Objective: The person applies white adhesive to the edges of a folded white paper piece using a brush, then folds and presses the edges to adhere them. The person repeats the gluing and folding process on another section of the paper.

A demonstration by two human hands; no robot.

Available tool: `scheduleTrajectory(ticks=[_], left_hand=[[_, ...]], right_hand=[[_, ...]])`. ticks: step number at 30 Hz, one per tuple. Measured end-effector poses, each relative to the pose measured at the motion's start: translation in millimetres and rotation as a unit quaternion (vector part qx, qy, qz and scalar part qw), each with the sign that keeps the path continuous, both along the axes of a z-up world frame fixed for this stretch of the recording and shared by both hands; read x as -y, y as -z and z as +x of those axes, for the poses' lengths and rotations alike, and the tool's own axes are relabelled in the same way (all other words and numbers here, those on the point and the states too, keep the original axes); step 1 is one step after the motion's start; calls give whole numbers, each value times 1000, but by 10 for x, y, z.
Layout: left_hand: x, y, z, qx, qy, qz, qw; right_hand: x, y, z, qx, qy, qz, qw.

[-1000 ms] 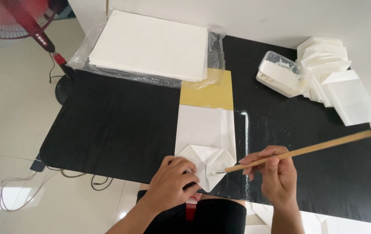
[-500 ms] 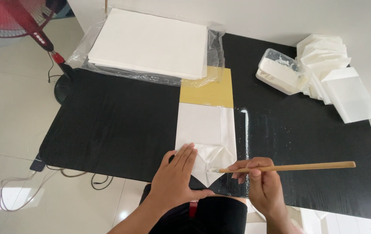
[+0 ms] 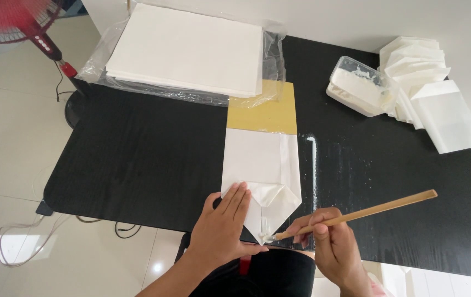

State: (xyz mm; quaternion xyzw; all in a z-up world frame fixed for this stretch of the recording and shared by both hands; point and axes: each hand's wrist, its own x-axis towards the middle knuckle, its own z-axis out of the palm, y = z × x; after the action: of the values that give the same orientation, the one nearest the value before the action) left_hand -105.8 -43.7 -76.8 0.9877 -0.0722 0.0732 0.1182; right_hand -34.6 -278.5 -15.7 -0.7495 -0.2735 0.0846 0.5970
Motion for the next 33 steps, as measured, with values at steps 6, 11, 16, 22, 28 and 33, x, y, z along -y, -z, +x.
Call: scheduleTrajectory(ticks=[6, 11, 16, 22, 28, 33], left_hand=[[3, -6, -40, 25, 3, -5, 1000], [20, 36, -60, 21, 1, -1, 1000], [38, 145, -88, 45, 1, 92, 995], [27, 139, -97, 47, 0, 78, 996], [33, 158, -84, 41, -3, 58, 997], [25, 165, -107, 48, 1, 68, 997]], right_hand=[[95, -4, 14, 148, 48, 157, 975], [74, 188, -10, 155, 42, 92, 983], [33, 281, -114, 117, 46, 39, 991], [24, 204, -167, 30, 21, 50, 998], [41, 150, -122, 3, 20, 7, 1000], [80, -86, -110, -3, 56, 188, 981]])
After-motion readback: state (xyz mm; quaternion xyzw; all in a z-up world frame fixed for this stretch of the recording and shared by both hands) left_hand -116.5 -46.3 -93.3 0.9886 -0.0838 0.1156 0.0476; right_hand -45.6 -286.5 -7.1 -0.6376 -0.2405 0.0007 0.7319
